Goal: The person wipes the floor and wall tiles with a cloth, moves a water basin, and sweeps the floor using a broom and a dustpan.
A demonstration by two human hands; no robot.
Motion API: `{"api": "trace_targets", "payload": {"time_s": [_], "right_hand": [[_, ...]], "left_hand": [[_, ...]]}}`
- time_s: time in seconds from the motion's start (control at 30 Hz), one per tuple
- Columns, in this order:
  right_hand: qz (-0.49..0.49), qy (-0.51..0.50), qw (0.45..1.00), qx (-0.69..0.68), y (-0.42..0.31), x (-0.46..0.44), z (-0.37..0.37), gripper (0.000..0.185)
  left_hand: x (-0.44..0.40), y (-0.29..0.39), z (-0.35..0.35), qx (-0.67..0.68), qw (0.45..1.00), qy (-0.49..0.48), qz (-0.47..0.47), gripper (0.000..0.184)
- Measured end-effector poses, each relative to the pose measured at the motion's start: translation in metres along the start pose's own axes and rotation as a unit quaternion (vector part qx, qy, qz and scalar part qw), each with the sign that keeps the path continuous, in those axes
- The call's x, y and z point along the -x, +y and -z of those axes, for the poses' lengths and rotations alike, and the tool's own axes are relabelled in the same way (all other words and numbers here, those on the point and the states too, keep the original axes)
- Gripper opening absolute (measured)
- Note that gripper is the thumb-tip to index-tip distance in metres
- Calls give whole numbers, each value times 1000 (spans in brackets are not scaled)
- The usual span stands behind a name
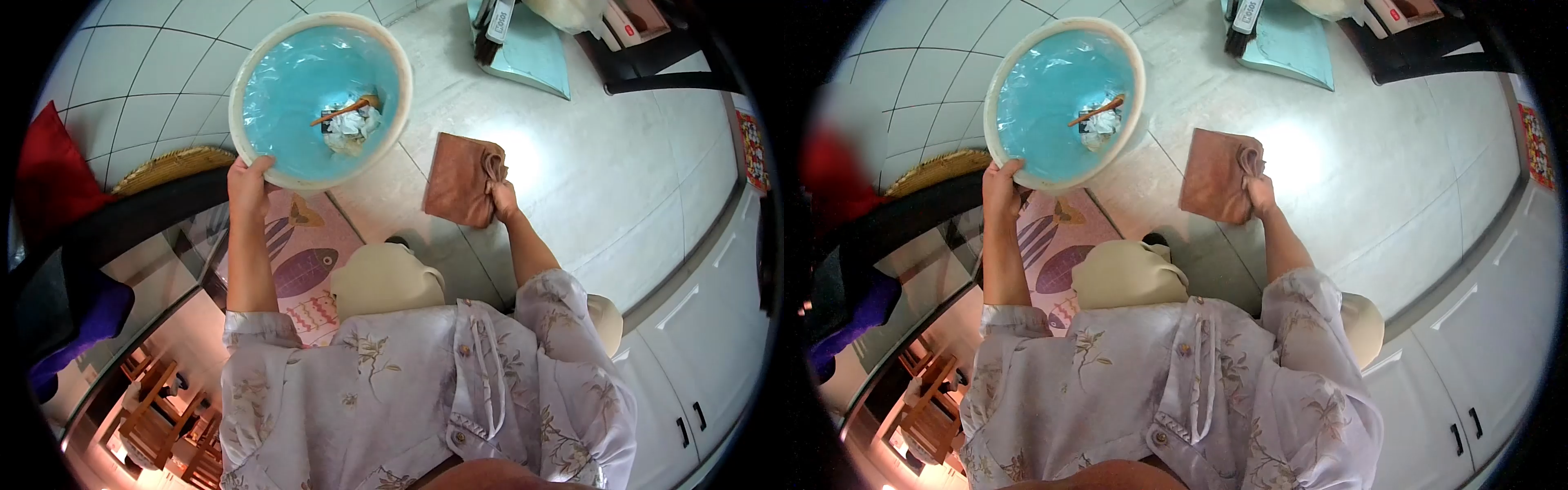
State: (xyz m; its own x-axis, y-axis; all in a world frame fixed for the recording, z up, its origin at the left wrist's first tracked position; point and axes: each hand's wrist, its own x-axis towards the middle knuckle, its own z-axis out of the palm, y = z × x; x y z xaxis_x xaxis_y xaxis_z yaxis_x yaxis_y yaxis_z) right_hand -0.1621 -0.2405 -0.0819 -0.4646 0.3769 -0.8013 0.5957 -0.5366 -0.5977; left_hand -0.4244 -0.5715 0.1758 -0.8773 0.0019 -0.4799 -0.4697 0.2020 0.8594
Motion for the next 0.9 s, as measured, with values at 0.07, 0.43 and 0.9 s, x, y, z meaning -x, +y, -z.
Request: {"api": "trace_targets", "payload": {"time_s": [0.07,0.43,0.9], "right_hand": [[2,-12,1000,-10,2,-2,3,7],[-55,-57,994,-79,-7,2,5,14],[-41,-130,988,66,-100,-14,44,22]], "left_hand": [[-4,-3,3,4,1000,5,-5,27],[-9,-5,12,-15,997,66,-41,32],[50,24,4,-552,758,211,-278,57]]}}
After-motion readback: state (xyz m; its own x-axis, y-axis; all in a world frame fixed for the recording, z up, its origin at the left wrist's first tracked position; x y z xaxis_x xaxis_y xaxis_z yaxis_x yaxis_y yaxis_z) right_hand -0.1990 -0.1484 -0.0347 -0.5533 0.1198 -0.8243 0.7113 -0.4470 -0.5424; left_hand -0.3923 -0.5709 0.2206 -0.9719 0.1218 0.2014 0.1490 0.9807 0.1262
